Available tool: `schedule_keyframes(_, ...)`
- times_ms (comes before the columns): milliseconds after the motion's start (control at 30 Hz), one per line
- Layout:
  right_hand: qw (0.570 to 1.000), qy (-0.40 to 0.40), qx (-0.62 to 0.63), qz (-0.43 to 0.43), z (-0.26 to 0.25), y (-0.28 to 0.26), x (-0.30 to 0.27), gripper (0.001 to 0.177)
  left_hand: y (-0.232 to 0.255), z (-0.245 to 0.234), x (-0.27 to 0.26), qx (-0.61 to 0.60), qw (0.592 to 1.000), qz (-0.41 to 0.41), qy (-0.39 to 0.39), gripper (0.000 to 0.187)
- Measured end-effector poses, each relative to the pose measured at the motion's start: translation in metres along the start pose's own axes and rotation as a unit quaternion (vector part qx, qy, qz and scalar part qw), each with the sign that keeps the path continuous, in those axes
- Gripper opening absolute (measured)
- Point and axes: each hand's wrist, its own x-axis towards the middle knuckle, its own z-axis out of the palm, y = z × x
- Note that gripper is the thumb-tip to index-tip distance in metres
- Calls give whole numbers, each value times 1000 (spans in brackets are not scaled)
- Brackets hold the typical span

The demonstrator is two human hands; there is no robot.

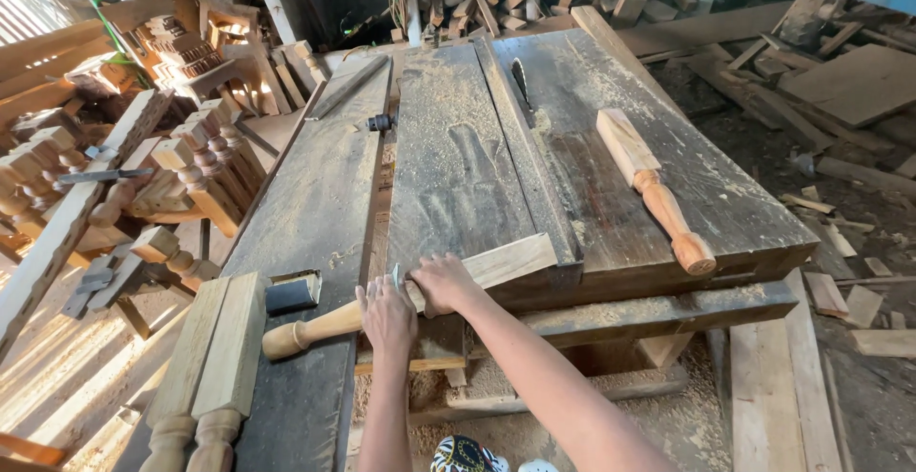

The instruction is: The person smooths a wooden spindle on a workbench using a sanding block. They hold the spindle with one hand and rub the sanding block along its curved surface repeatedly. The person rotates the spindle to sand different sides and sections.

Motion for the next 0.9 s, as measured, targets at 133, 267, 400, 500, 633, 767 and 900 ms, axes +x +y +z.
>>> schedule_keyframes(133, 1000, -6, 4, 19, -4, -1, -9, 76, 4, -2, -24, -4, 996, 33, 79, 47)
schedule_keyframes(267, 999, 25, 27, -4, -6, -1, -9, 81, 11, -10, -25, 21, 994, 29, 104, 44)
schedule_keyframes(400, 1000, 18, 22, 7, -8, -6, -14, 71, 19, -26, -2, 17, 999, -33, -19, 35)
schedule_keyframes(500, 999, 25, 42, 14, -19, -9, -26, 68, 16, -18, -1, 24, 999, -31, -13, 40)
schedule_keyframes(633, 998, 55, 29, 5, 2, -9, -24, 47, -2, 9, -9, -15, 999, 4, 49, 46)
schedule_keyframes(767, 996, 89, 12, -15, 18, -7, -17, 66, 4, -2, -21, -24, 998, -8, 50, 49)
schedule_keyframes(900, 993, 109, 17, -37, 13, -5, -17, 71, 0, 3, -23, -26, 996, 25, 84, 50)
